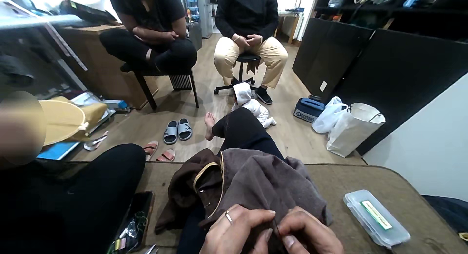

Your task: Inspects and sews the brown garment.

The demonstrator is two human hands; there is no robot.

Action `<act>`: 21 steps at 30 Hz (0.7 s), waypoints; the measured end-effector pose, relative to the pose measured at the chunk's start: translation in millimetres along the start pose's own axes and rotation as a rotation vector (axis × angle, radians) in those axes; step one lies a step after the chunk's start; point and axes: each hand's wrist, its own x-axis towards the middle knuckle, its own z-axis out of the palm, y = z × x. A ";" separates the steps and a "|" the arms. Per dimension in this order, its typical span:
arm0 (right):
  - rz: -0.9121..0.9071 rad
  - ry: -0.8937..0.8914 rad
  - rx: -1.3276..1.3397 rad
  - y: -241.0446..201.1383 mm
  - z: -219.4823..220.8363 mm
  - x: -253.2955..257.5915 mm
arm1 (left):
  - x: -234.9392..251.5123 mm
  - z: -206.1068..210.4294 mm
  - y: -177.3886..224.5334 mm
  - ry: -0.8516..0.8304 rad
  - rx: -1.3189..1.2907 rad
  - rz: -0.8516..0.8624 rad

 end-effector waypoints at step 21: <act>-0.361 0.139 -0.497 4.0 15.1 -1.4 | -0.8 -4.4 -5.0 -0.028 -0.439 -0.258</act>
